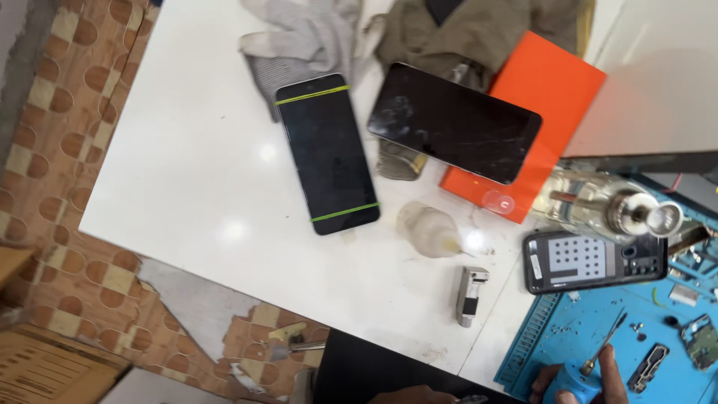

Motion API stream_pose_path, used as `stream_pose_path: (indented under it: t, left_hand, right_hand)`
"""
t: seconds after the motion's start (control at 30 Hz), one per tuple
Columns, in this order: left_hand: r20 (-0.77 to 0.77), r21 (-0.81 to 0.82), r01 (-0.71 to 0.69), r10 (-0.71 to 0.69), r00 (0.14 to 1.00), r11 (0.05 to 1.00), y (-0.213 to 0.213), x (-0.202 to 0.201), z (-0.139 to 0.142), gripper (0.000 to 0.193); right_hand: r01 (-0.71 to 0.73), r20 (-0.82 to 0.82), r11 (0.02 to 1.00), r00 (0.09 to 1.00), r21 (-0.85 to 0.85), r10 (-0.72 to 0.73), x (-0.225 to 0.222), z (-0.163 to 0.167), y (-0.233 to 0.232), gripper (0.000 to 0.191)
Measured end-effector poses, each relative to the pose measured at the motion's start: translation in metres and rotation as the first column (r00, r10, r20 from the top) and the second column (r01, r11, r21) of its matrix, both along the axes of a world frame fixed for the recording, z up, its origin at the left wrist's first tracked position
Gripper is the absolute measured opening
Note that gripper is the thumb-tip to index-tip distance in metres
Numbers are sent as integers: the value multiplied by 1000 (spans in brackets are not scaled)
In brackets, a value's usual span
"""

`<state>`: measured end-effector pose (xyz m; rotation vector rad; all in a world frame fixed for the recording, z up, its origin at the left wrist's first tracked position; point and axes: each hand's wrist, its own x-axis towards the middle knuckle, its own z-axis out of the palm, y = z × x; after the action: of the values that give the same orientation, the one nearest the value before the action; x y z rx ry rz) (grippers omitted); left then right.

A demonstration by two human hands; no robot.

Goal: The person sits at a repair bench and uses a blue electric screwdriver to unscrew screws from the back housing of a disassembled smartphone, holding the phone frame in one hand. They periodically wipe the screwdriver bit with a small tissue, then resume unscrewing and finally place the phone on the bench.

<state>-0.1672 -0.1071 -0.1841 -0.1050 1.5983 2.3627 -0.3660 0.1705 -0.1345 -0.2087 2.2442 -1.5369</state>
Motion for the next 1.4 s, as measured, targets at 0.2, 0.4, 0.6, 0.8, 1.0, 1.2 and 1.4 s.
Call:
stream_pose_path:
  t: [0.2,0.4,0.6,0.8,1.0,1.2,1.4]
  left_hand:
    - [-12,87,-43,44,999,995,-8,4,6,85]
    - [-23,223,-39,46,999,974,-6,-13,17,86]
    - [129,401,-56,4,992,915,-15,-12,55,91]
    - [297,593,-317,165,940,740,-26,-19,102,86]
    - [201,428,-510,471,859,747,-16,-14,130,86]
    - [126,518,-522,543,830,678,0,9,124,86]
    - [66,578,-550,637,768,603,16,30,123,76]
  right_hand:
    - [130,478,989,866,65,-145,-54,-13,21,79]
    - [8,14,998,1000,61,-9,-19,25,-18,86]
    - [109,-138,987,982,-120,-125,11,53,-81,75]
    - [-9,-61,994,998,-112,3,8,83,-92,71]
    - [-77,-1,945,997,-317,81,11,102,-80,70]
    - [-67,114,827,981,-559,156,28,117,-54,67]
    - [-52,193,667,938,-743,288,106,94,-38,66]
